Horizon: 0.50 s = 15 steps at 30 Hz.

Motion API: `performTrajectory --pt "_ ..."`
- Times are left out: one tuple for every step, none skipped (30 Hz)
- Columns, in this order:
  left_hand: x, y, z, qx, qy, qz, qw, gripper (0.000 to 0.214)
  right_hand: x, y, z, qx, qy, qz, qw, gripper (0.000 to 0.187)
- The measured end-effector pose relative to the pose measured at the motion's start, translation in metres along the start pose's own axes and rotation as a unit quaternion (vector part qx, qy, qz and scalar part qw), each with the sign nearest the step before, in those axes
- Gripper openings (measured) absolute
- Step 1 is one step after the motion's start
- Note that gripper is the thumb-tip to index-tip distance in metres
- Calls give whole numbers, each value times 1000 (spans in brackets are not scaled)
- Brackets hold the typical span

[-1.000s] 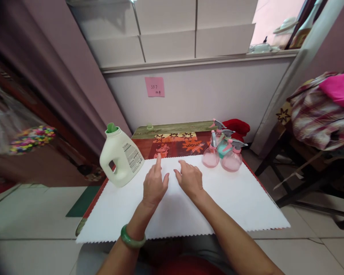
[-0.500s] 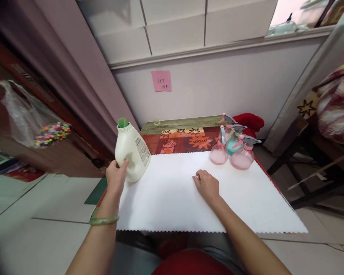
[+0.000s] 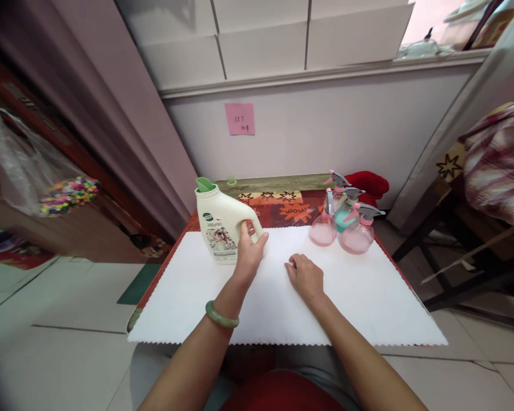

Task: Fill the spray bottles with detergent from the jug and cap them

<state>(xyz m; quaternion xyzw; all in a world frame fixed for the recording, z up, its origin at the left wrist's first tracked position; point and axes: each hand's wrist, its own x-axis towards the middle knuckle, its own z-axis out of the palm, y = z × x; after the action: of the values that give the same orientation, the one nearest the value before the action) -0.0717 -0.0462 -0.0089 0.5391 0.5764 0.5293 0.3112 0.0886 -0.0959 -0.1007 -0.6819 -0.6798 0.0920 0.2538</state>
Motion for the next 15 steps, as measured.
performTrajectory --pt "-2 -1 1 -4 -6 0 1000 64 0 0 0 1 0 1 1000 17" --pt "-4 -3 0 -7 -14 -2 1000 68 0 0 0 3 1 2 1000 17" --pt "-5 -5 0 -10 -22 -6 1000 71 0 0 1 4 1 2 1000 17" --pt "-7 -7 -1 -11 -29 -11 999 74 0 0 1 6 1 1 1000 17" --pt "-8 -10 -1 -13 -34 -14 999 75 0 0 1 8 1 0 1000 18" --pt "-9 -12 -2 -13 -38 -15 999 75 -1 0 2 11 0 -2 1000 18" --pt "-10 -13 -2 -12 -41 -15 999 75 -1 0 3 19 1 -1 1000 18" --pt "-10 -14 -2 -11 -45 -15 999 76 -1 1 3 35 6 1 999 19" --pt "-10 -15 -3 -9 -49 -18 999 77 0 1 3 58 19 5 998 19" --pt "-11 -16 -4 -5 -54 -22 998 78 0 2 2 88 45 10 995 21" --pt "-12 -16 -6 1 -58 -28 998 78 2 4 0 119 87 17 989 24" --pt "-14 -17 -9 10 -59 -32 998 77 4 6 -3 146 143 24 979 29" --pt "-17 -18 -12 20 -58 -32 998 72 8 9 -6 164 205 28 965 36" --pt "-22 -20 -16 30 -55 -25 998 65 12 12 -10 171 262 31 949 45" --pt "-27 -22 -19 38 -54 -13 998 57 17 16 -13 168 307 35 936 53"
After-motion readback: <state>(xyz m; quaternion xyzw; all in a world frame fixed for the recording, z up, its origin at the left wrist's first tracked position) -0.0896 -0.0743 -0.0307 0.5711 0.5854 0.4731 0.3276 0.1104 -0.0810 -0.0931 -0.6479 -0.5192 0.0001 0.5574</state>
